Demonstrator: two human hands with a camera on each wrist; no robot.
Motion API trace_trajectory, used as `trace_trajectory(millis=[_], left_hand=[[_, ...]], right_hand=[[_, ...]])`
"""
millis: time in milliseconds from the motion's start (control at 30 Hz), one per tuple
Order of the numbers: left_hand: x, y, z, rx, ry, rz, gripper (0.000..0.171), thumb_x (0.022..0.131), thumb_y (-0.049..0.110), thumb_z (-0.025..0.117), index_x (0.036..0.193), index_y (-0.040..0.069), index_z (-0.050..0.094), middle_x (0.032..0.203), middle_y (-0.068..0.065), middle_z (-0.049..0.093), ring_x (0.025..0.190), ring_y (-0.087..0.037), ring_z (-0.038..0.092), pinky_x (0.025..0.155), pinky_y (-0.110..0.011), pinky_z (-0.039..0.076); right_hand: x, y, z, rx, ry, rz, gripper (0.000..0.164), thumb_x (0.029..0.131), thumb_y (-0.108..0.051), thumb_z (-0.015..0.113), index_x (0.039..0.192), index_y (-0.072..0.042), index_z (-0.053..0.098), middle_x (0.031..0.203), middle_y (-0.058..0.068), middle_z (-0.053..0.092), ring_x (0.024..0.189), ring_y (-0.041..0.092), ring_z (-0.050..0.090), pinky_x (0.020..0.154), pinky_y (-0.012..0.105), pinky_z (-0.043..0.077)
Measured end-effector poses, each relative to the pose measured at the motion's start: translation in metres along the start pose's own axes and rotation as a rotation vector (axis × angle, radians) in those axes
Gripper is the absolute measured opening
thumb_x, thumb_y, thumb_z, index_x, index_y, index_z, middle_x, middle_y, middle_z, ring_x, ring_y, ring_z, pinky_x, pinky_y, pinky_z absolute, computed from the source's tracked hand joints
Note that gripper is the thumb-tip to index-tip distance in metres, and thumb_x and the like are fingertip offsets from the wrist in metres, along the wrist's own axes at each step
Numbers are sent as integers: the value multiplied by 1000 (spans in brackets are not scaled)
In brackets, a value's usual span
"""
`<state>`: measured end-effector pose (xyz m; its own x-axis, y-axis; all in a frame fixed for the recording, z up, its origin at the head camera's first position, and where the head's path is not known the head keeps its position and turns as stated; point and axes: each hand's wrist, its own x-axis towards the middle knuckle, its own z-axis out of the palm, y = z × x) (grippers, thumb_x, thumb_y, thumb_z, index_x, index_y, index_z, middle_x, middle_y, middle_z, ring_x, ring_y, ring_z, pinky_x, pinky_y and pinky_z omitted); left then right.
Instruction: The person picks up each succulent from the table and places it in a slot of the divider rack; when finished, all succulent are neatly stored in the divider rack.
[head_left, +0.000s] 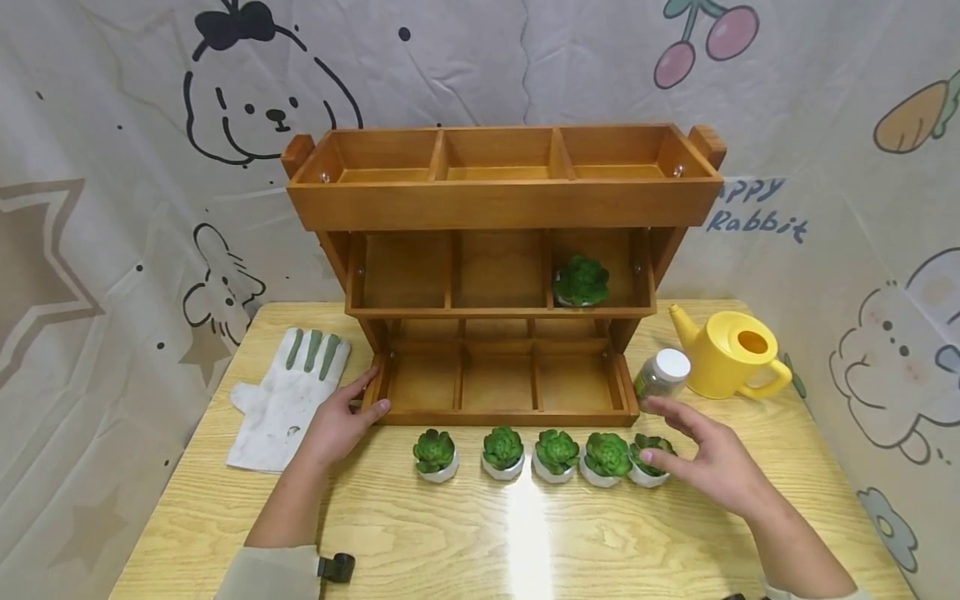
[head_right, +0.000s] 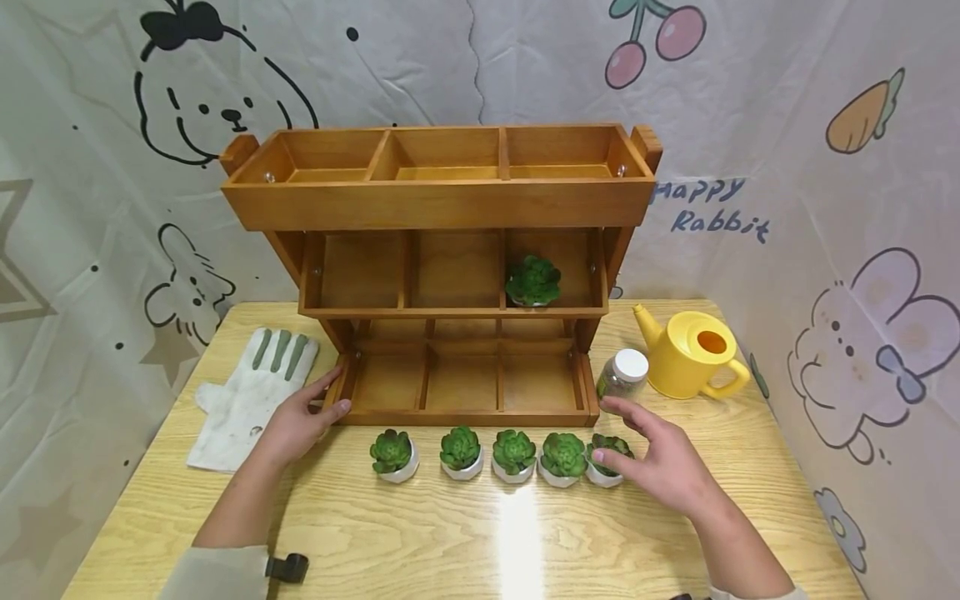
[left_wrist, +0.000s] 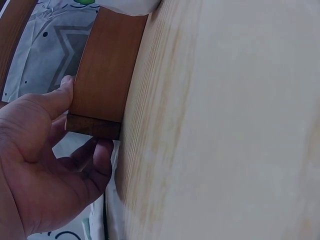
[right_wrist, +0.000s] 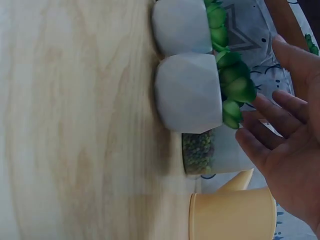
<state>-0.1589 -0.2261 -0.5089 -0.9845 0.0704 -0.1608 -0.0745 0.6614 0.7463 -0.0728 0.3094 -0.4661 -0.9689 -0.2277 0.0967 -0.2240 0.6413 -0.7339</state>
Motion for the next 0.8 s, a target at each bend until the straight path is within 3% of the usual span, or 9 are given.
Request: trace_trajectory(millis=[233, 367, 467, 800], left_hand=[[0, -1, 0, 0, 3, -2, 74, 101, 48, 66, 164, 25, 35, 159, -22, 42, 126, -43, 57, 101, -57, 48], [0, 0, 0, 0, -2, 5, 75, 101, 50, 66, 164, 25, 35, 159, -23, 42, 126, -44, 57, 101, -58, 48], [0, 0, 0, 3, -2, 6, 75, 101, 51, 65, 164, 24, 35, 159, -24, 42, 125, -43, 58, 101, -57, 48], [-1, 2, 0, 2, -2, -2, 74, 101, 48, 66, 164, 23, 35, 158, -24, 43, 124, -43, 58, 100, -57, 49]], right_hand=[[-3, 10, 5, -5, -56, 0, 86, 83, -36, 89, 152, -4, 49, 149, 15, 56, 135, 43, 53, 106, 7, 31], [-4, 13, 8, -10, -73, 12, 90, 80, -34, 92, 152, -4, 49, 148, 18, 57, 132, 43, 55, 109, 33, 44], [-5, 15, 8, -24, -84, 16, 91, 77, -32, 94, 151, -4, 49, 146, 19, 58, 128, 43, 58, 105, 54, 46], [-6, 17, 8, -96, -159, 41, 88, 74, -33, 96, 148, -9, 55, 137, 18, 64, 119, 41, 64, 100, 64, 48]])
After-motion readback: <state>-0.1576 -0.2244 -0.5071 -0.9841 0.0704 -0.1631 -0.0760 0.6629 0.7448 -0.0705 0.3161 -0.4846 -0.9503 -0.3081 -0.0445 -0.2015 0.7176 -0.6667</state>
